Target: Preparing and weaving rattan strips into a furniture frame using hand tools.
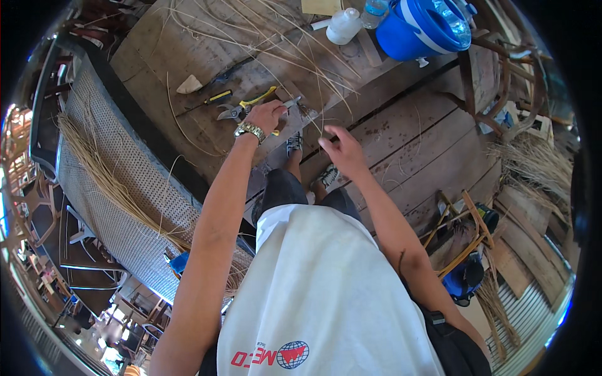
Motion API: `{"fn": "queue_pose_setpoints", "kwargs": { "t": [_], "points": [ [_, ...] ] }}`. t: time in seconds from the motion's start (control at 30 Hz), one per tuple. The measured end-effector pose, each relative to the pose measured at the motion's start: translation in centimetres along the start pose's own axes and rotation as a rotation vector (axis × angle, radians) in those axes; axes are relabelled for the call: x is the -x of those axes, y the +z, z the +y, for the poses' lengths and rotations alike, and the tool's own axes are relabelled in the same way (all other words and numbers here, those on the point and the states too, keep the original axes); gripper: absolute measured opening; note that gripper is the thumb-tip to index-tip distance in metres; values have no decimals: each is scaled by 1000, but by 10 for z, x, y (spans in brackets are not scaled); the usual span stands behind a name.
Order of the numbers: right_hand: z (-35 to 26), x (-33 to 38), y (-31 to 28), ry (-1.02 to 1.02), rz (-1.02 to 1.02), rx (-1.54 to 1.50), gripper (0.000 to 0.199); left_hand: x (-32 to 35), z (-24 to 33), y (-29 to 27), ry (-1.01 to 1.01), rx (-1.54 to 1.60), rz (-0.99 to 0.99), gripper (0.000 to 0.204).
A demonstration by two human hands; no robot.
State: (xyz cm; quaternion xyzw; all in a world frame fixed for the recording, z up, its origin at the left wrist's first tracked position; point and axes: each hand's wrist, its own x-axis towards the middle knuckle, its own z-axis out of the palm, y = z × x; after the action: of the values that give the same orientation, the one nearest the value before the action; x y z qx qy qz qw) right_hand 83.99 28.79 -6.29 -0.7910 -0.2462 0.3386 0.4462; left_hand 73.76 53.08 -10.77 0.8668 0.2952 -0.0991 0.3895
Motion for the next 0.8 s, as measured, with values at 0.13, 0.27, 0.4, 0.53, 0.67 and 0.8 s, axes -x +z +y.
{"fn": "queue_pose_setpoints", "kwargs": {
  "t": [0.13, 0.27, 0.4, 0.53, 0.67, 0.8],
  "points": [
    [2, -44, 22, 425, -177, -133, 41, -2, 0, 2, -26, -42, 10, 27],
    [22, -57, 39, 346, -142, 42, 43, -4, -1, 3, -18, 19, -3, 26],
    [23, -50, 50, 41, 77, 468, 42, -3, 0, 2, -10, 7, -3, 24],
    [-6, -34, 51, -125, 388, 538, 48, 0, 1, -5, -54, -24, -10, 27],
    [5, -40, 49, 389, 11, -205, 43, -1, 5, -3, -38, -28, -31, 30],
    [18, -54, 49, 123, 38, 298, 40, -2, 4, -2, -59, -30, -32, 29]
  ]
}}
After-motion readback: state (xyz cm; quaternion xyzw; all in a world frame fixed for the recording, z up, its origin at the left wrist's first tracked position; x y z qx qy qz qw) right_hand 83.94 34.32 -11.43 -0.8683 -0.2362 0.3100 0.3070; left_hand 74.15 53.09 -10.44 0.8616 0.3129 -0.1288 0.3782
